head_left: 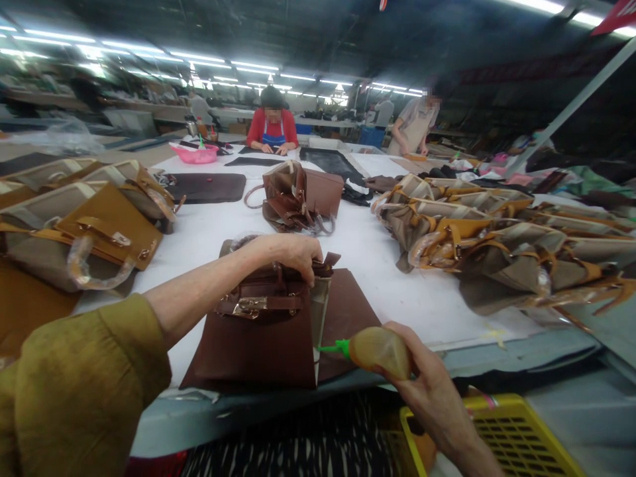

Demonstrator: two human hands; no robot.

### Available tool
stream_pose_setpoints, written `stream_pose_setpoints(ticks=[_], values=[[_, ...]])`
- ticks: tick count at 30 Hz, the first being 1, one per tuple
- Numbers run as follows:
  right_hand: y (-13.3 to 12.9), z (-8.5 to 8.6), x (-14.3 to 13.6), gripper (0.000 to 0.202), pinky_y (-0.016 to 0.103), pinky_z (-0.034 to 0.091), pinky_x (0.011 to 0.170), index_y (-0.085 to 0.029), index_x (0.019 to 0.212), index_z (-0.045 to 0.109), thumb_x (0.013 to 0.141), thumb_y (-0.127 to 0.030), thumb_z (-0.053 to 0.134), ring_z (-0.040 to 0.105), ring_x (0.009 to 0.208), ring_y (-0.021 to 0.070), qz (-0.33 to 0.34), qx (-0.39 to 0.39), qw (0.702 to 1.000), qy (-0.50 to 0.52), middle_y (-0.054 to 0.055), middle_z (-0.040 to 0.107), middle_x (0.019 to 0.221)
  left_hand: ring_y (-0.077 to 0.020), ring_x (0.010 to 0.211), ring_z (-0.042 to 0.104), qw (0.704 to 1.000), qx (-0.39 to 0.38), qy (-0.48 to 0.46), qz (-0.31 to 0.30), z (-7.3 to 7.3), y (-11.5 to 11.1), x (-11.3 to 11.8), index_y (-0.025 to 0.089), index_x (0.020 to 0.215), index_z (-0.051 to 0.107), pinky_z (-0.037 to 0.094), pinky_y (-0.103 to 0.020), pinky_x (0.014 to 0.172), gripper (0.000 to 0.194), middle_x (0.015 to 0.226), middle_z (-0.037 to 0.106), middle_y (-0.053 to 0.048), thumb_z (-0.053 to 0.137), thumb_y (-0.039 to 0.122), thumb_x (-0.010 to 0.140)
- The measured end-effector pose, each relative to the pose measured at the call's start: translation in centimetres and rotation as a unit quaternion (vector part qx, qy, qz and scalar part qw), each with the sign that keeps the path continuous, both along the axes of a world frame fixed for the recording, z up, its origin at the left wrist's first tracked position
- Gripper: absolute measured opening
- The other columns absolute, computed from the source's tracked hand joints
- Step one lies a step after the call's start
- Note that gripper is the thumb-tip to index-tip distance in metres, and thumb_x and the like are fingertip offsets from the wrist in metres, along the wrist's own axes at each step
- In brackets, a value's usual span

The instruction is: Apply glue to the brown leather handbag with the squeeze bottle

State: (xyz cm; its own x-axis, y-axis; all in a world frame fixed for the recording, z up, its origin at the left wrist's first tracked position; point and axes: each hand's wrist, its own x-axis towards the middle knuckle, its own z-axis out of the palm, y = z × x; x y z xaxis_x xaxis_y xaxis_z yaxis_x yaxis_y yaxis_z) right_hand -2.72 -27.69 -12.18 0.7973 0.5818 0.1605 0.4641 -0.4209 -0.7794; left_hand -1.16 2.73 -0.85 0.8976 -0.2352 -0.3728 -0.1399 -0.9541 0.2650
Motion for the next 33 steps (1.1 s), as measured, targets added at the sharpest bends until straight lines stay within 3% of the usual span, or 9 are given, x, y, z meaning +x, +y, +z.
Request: stream_pose_setpoints(ticks=[4,8,12,17,20,27,30,33], values=[[0.3,1.1,0.3,0.038,0.027,0.048,0.081,-0.025,0.109,0.052,0.076,-0.038,0.066,0.058,0.089,0.0196,-0.032,0.06,0.996,-0.059,0.002,0.061,0.101,-0.0122,0.048,0.043,1.0,-0.002,-0.017,-0.017,0.0,-0.1,-0.4,0.018,0.063,0.058,0.025,-0.026,0.043,0.024,0.05,0.049,0.004,0.067,0.04,0.058],[0.8,2.1,0.7,0.033,0.022,0.048,0.076,-0.025,0.109,0.051,0.079,-0.032,0.063,0.057,0.09,0.0179,-0.043,0.102,0.987,-0.114,0.002,0.059,0.102,-0.0129,0.05,0.046,1.0,-0.013,-0.006,0.005,0.1,-0.4,-0.7,0.018,0.068,0.062,0.029,-0.026,0.044,0.025,0.054,0.053,0.003,0.067,0.041,0.058],[0.5,1.2,0.9,0.035,0.028,0.048,0.081,-0.025,0.112,0.05,0.079,-0.033,0.062,0.057,0.094,0.0205,-0.04,0.082,0.989,-0.119,0.004,0.059,0.105,-0.013,0.051,0.046,1.0,-0.009,-0.017,0.003,0.2,-0.7,-0.9,0.018,0.071,0.064,0.03,-0.026,0.046,0.026,0.057,0.056,0.002,0.068,0.041,0.058],[-0.4,-1.2,0.0,0.042,0.04,0.047,0.085,-0.023,0.113,0.05,0.077,-0.04,0.063,0.058,0.097,0.0268,-0.011,0.027,0.998,-0.055,0.008,0.061,0.108,-0.0143,0.057,0.05,1.0,-0.012,-0.02,-0.001,0.1,-0.7,-1.1,0.017,0.075,0.065,0.032,-0.026,0.05,0.027,0.063,0.06,0.001,0.068,0.037,0.058],[-0.7,-1.7,-0.6,0.042,0.045,0.044,0.086,-0.022,0.112,0.051,0.077,-0.042,0.062,0.057,0.099,0.0297,-0.004,0.023,1.0,-0.018,0.01,0.061,0.109,-0.0136,0.059,0.051,1.0,-0.018,-0.015,-0.007,0.1,-1.0,-1.3,0.017,0.078,0.065,0.034,-0.025,0.052,0.024,0.067,0.063,0.001,0.068,0.032,0.06],[-0.4,-0.5,-0.4,0.048,0.042,0.044,0.084,-0.021,0.111,0.05,0.071,-0.044,0.066,0.057,0.096,0.0288,-0.017,0.022,0.993,0.118,0.007,0.062,0.104,-0.0136,0.06,0.051,1.0,0.0,-0.024,0.0,0.7,-1.8,-2.0,0.018,0.079,0.065,0.032,-0.024,0.049,0.023,0.069,0.063,0.001,0.069,0.029,0.059],[-0.6,0.1,0.1,0.044,0.038,0.046,0.082,-0.021,0.109,0.05,0.073,-0.043,0.065,0.059,0.093,0.0268,-0.009,0.064,0.981,0.182,0.005,0.064,0.098,-0.0141,0.061,0.051,0.999,0.003,-0.04,0.005,1.1,-1.8,-2.8,0.018,0.08,0.065,0.033,-0.024,0.051,0.022,0.069,0.062,0.0,0.068,0.03,0.061],[-0.8,0.4,0.3,0.04,0.034,0.048,0.079,-0.02,0.105,0.053,0.074,-0.044,0.064,0.06,0.09,0.0255,-0.012,0.122,0.967,0.224,0.005,0.066,0.094,-0.0142,0.062,0.05,0.997,0.025,-0.063,0.023,2.6,-1.9,-3.8,0.018,0.08,0.065,0.032,-0.024,0.052,0.021,0.068,0.059,0.0,0.067,0.03,0.063]])
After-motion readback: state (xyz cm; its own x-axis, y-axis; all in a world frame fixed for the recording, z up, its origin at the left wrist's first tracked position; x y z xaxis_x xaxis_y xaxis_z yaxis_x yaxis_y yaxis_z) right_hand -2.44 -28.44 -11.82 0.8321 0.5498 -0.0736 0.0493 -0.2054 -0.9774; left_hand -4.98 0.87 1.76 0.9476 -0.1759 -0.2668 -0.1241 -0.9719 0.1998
